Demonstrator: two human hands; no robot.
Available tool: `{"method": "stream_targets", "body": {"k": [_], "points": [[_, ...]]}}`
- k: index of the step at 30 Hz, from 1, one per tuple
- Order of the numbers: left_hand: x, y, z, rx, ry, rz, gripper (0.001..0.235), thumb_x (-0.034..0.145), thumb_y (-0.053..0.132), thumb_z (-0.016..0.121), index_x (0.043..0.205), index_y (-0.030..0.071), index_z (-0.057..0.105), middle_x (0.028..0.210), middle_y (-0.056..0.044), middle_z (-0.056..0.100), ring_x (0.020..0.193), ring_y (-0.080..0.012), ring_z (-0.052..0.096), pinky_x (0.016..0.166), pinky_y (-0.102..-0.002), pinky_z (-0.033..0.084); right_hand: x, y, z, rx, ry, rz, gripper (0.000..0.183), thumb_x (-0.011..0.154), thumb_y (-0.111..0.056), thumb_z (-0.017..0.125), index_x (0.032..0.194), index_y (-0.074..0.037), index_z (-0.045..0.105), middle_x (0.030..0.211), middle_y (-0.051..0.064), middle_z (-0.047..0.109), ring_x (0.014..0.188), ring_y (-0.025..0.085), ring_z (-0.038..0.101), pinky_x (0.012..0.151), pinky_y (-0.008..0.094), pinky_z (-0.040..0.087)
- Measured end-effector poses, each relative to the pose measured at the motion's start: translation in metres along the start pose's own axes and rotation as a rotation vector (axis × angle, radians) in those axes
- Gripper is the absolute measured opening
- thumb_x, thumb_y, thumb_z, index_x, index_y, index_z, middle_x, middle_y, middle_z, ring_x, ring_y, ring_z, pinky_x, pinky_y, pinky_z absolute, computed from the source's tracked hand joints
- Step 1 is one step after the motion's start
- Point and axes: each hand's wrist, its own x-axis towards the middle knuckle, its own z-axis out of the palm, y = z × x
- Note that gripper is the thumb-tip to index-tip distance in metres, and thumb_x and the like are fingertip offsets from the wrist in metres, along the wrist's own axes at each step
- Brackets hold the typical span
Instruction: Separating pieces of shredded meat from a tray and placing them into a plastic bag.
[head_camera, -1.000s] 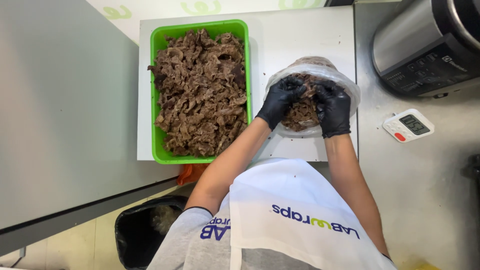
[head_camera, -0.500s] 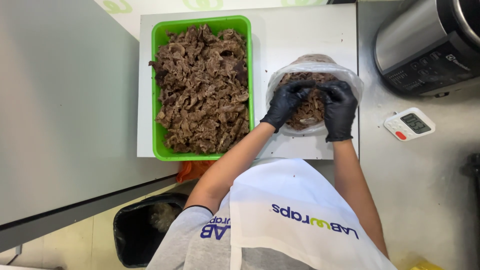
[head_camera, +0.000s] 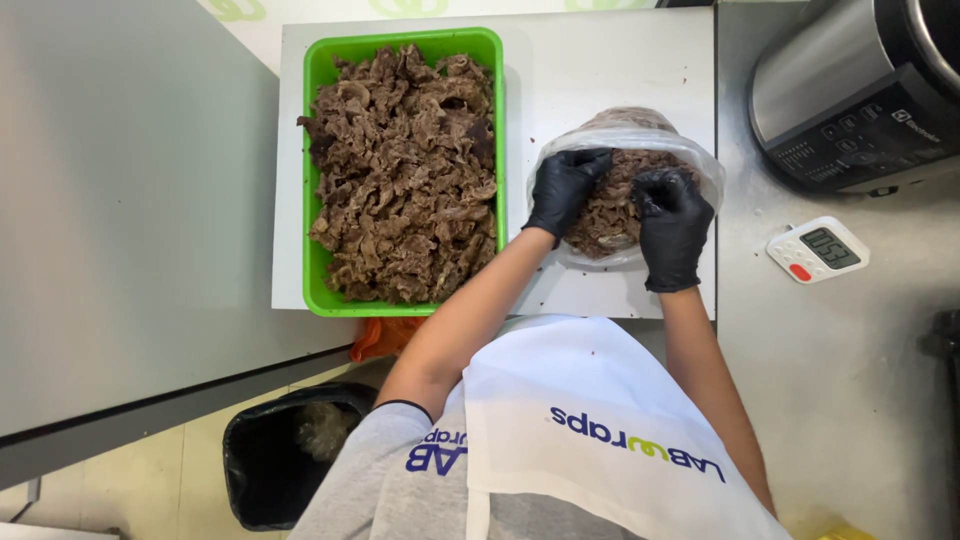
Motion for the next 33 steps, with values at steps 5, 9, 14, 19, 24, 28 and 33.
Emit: {"method": "stream_targets", "body": {"k": [5, 9, 14, 19, 24, 28, 33], "points": [[-0.018, 0.017, -0.005, -0.441, -0.214, 0.096, 0.027, 0.092, 0.006, 0.073, 0.119, 0.008, 0.076, 0.114, -0.016, 0.076, 0.119, -0.0309, 0.066, 0.107, -0.044, 0.050, 0.016, 0.023, 0.005, -0.355, -0.027, -0.394, 0.017, 0.101, -0.004, 0.066, 0.113, -0.010, 0.077, 0.116, 0.012, 0.070, 0.118, 0.036, 0.063, 0.100, 0.050, 0.053], [-0.006, -0.007, 0.006, -0.385, -0.210, 0.137, 0.033, 0.092, 0.004, 0.074, 0.125, 0.007, 0.073, 0.119, -0.016, 0.075, 0.124, -0.0293, 0.064, 0.112, -0.048, 0.046, 0.022, 0.014, 0.011, -0.144, -0.124, -0.283, 0.027, 0.092, -0.006, 0.081, 0.118, -0.009, 0.076, 0.107, 0.014, 0.068, 0.110, 0.039, 0.065, 0.099, 0.054, 0.052], [-0.003, -0.008, 0.008, -0.419, -0.144, 0.125, 0.027, 0.084, 0.002, 0.083, 0.109, 0.009, 0.079, 0.107, -0.007, 0.078, 0.112, -0.0196, 0.067, 0.105, -0.038, 0.052, 0.040, 0.023, 0.012, -0.051, -0.158, 0.107, 0.030, 0.081, -0.013, 0.090, 0.106, -0.023, 0.077, 0.095, -0.004, 0.075, 0.098, 0.016, 0.074, 0.092, 0.033, 0.055], [0.009, -0.007, 0.012, -0.099, -0.115, 0.082, 0.027, 0.078, 0.020, 0.089, 0.103, 0.022, 0.080, 0.098, 0.001, 0.080, 0.105, -0.0186, 0.074, 0.098, -0.035, 0.057, 0.038, 0.020, 0.008, -0.037, -0.148, 0.048, 0.027, 0.079, -0.009, 0.091, 0.100, -0.021, 0.078, 0.086, 0.000, 0.075, 0.091, 0.017, 0.075, 0.080, 0.029, 0.057], [0.013, 0.009, 0.001, -0.007, -0.047, 0.040, 0.026, 0.076, 0.028, 0.090, 0.100, 0.027, 0.080, 0.096, 0.006, 0.080, 0.102, -0.0145, 0.075, 0.095, -0.032, 0.059, 0.022, 0.007, -0.003, 0.112, -0.152, 0.019, 0.033, 0.074, 0.003, 0.093, 0.100, -0.012, 0.079, 0.087, 0.006, 0.075, 0.094, 0.019, 0.075, 0.088, 0.033, 0.058], [-0.002, 0.022, -0.006, 0.084, 0.014, 0.172, 0.018, 0.090, 0.021, 0.074, 0.108, 0.022, 0.078, 0.101, -0.003, 0.080, 0.107, -0.0243, 0.073, 0.097, -0.041, 0.058, 0.028, 0.017, -0.008, -0.104, 0.045, -0.095, 0.020, 0.087, -0.004, 0.087, 0.099, -0.018, 0.080, 0.090, 0.003, 0.076, 0.095, 0.026, 0.075, 0.089, 0.039, 0.057], [-0.011, 0.021, -0.012, 0.185, -0.130, 0.404, 0.027, 0.094, 0.017, 0.066, 0.118, 0.023, 0.075, 0.111, -0.009, 0.077, 0.116, -0.0366, 0.066, 0.106, -0.049, 0.053, 0.034, 0.025, -0.008, -0.208, 0.085, -0.167, 0.013, 0.093, -0.012, 0.087, 0.103, -0.019, 0.081, 0.093, 0.004, 0.077, 0.098, 0.030, 0.074, 0.091, 0.043, 0.056]]}}
